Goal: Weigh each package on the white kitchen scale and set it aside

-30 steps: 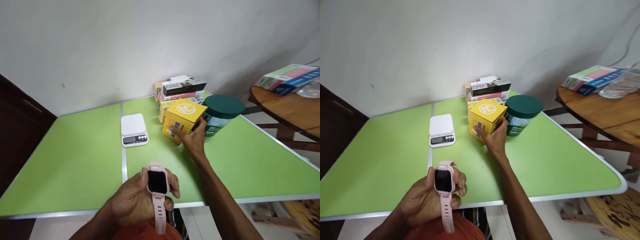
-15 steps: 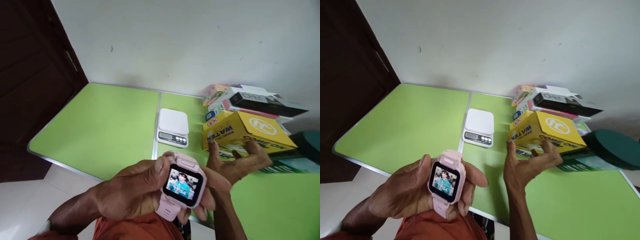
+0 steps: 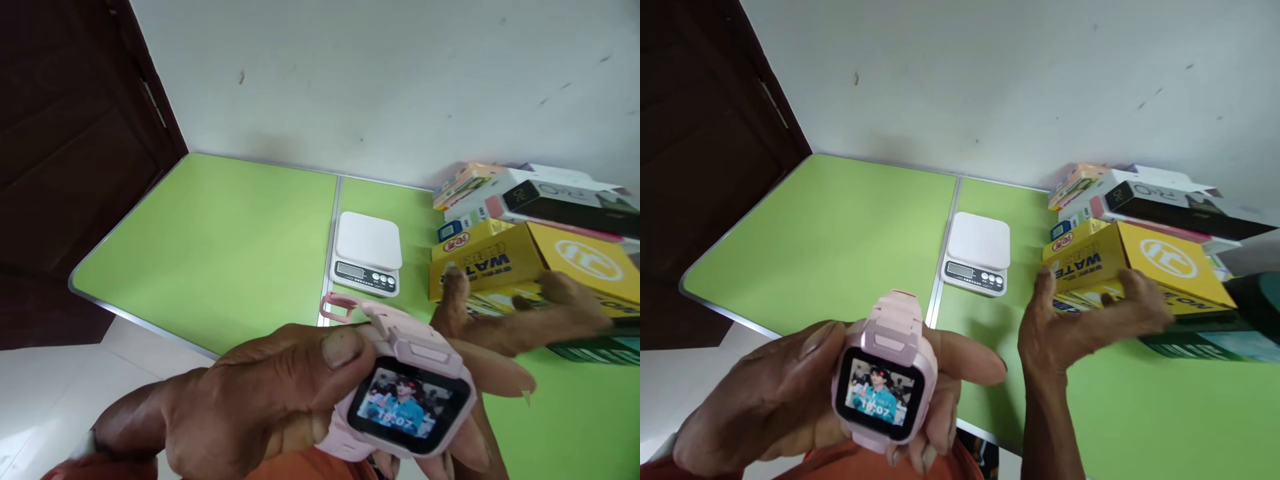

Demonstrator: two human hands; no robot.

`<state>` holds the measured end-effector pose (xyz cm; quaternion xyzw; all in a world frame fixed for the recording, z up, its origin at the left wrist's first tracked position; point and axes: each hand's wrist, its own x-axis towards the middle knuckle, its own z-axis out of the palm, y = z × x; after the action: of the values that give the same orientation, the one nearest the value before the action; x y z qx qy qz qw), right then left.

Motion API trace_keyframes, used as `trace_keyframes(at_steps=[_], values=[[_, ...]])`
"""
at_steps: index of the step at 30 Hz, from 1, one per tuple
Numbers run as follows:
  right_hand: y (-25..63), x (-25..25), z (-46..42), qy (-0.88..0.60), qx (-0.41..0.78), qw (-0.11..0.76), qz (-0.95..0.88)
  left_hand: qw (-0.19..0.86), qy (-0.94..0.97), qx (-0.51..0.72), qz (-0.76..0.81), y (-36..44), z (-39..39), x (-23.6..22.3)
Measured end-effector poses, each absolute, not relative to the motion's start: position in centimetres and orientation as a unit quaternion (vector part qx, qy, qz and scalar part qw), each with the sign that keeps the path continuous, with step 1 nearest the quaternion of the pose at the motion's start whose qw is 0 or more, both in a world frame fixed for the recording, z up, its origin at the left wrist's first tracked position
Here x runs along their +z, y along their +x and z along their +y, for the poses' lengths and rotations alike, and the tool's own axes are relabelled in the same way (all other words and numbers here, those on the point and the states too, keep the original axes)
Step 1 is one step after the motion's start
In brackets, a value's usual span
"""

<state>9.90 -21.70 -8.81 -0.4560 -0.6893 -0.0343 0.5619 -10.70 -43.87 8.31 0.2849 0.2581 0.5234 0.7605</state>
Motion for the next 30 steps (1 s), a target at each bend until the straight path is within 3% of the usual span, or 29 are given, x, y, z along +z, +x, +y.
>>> trace_keyframes(at_steps=[3,6,12,21,30], values=[[9.8,-8.6,-19.6,-0.421,-0.1,0.538,-0.723,0.772,0.299,0.499,0.255,-10.1,-43.0,8.5],[10.3,-8.2,-18.7,-0.418,-0.094,0.513,-0.744,0.78,0.291,0.494,0.249,-9.0,-41.7,8.4],[12.5,-7.8,-19.5,-0.432,-0.141,0.527,-0.718,0.772,0.313,0.494,0.248,-6.4,-37.7,6.3],[17.4,-7.4,-20.6,-0.477,-0.121,0.536,-0.686,0.793,0.278,0.455,0.293,-3.9,-33.6,3.7],[17.9,-8.8,-19.6,-0.526,-0.001,0.567,-0.634,0.845,0.357,0.303,0.257,-1.7,-32.1,5.7]])
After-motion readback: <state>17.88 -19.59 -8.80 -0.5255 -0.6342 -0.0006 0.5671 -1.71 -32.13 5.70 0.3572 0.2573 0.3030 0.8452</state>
